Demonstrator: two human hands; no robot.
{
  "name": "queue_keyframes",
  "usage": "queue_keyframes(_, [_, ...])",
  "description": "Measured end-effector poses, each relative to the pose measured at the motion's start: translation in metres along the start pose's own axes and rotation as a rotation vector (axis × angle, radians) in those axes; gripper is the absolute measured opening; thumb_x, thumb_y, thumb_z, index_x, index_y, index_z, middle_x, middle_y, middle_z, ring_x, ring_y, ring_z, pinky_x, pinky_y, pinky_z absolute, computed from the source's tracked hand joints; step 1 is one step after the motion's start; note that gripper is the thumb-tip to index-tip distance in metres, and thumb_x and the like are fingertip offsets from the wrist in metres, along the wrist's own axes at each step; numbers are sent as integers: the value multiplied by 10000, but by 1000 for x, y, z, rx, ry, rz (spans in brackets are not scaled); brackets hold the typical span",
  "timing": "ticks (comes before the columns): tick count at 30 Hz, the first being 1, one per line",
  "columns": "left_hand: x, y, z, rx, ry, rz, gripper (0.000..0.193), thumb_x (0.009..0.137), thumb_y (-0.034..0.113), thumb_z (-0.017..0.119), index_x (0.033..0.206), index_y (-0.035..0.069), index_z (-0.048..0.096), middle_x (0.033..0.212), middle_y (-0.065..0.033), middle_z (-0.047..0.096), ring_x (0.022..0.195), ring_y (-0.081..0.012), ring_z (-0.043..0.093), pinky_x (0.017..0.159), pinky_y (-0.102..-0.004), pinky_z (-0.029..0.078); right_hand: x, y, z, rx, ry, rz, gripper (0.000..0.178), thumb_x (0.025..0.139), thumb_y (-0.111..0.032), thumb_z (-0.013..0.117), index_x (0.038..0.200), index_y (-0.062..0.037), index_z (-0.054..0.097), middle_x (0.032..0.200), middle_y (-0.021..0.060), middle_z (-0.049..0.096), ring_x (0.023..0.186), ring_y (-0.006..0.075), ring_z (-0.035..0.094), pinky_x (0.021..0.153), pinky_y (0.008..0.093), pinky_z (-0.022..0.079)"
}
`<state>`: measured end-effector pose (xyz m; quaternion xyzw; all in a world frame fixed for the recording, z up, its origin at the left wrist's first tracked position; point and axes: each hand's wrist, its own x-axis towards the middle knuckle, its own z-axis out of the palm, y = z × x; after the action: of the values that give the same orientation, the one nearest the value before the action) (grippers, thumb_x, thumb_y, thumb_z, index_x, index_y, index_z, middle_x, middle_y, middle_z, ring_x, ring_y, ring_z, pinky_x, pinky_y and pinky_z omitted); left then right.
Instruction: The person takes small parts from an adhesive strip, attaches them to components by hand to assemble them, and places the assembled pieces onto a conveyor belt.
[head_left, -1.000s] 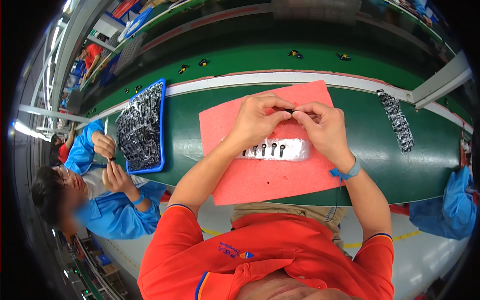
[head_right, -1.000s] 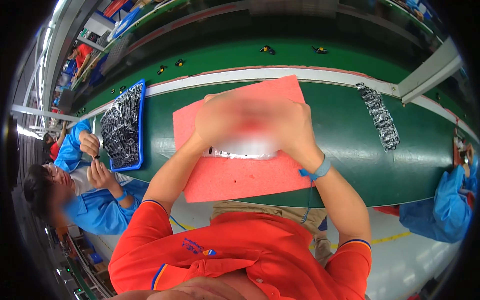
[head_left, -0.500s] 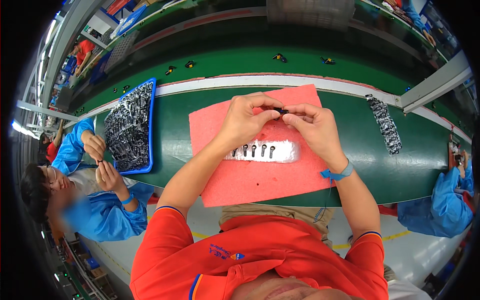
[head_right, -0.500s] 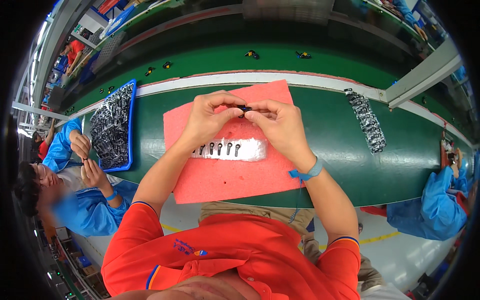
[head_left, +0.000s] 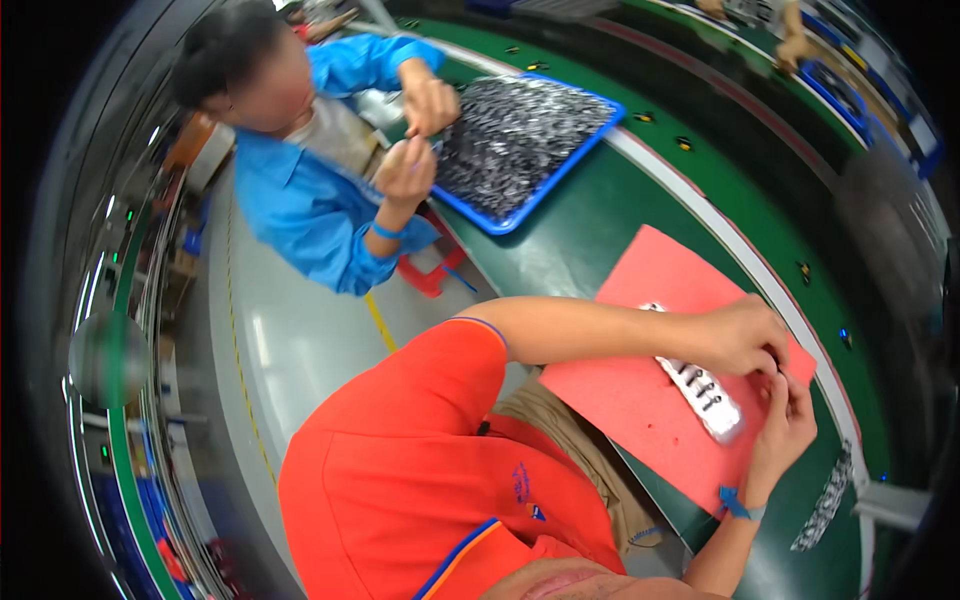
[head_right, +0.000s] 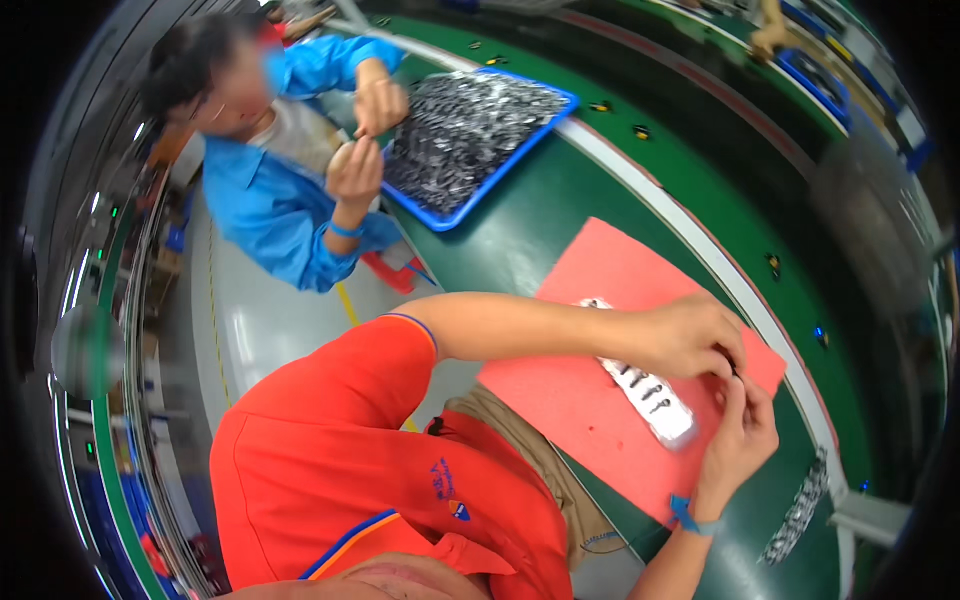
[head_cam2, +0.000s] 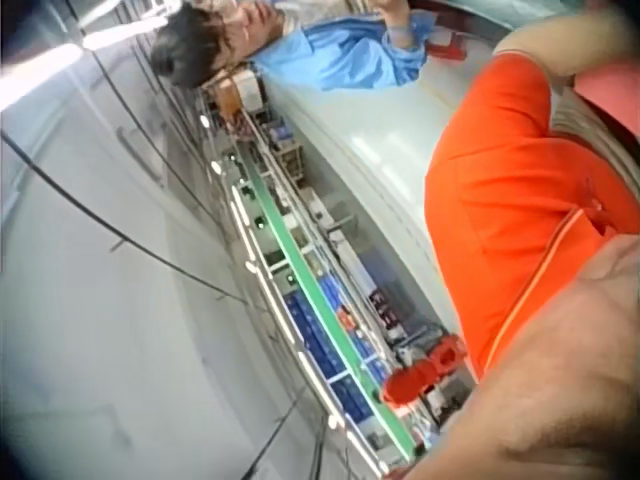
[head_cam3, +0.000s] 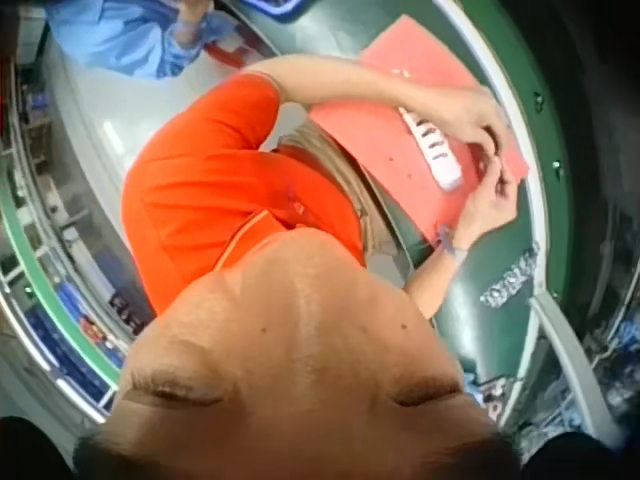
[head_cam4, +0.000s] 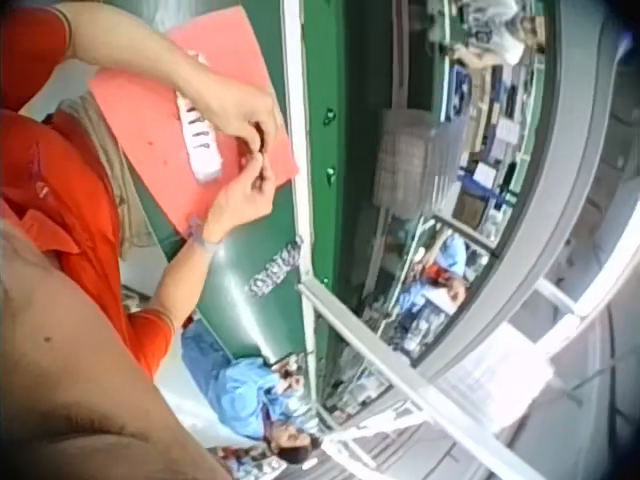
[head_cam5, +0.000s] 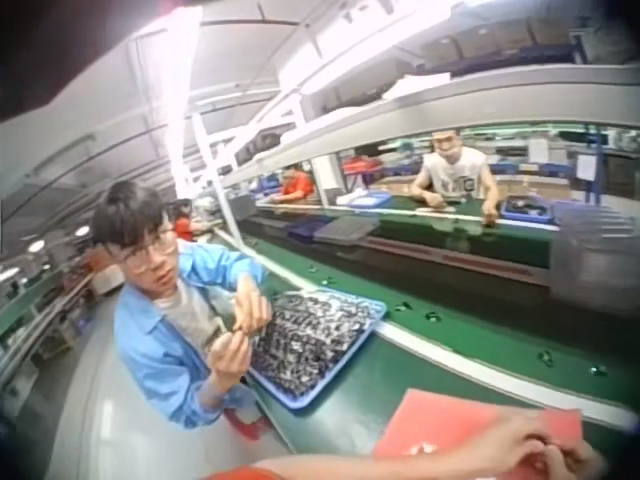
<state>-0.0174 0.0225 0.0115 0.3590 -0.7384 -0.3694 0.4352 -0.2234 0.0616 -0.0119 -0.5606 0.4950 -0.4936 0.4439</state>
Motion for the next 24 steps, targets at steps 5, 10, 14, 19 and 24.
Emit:
queue_keyframes(5, [-1,-11,-1,38,-38,96,131,812,10,721,922,-31,780,880,-175,728,857,-345,701,752,-443,561,3,1,8,20,-14,63,176,1044,-96,685,1101,66,719,972,56,707,861,106,652,781,243,548])
queue_keyframes(10, [1,-14,5,92,-1,181,100,770,-27,687,842,-43,754,801,-175,689,839,-360,684,708,-468,543,15,5,-12,6,-122,121,183,1036,-115,700,1094,57,726,970,59,710,852,103,646,773,239,541])
queue_keyframes(14, [6,-26,10,167,-68,242,47,723,-24,693,760,-34,722,720,-165,657,777,-350,652,659,-478,513,17,7,-18,-32,-187,206,147,1038,-121,701,1077,17,737,944,19,703,859,80,636,791,228,529])
queue_keyframes(19, [8,-28,17,186,-33,241,121,683,20,690,769,9,774,742,-196,708,733,-401,687,632,-507,519,13,9,-16,-35,-126,148,153,1037,-114,702,1073,33,723,962,35,715,860,92,639,790,229,518])
queue_keyframes(24, [2,-25,16,152,16,259,35,653,6,706,665,-16,680,690,-161,645,751,-358,650,631,-493,498,11,17,-15,-12,-134,119,161,1043,-110,693,1076,47,709,983,60,720,865,96,637,789,230,510])
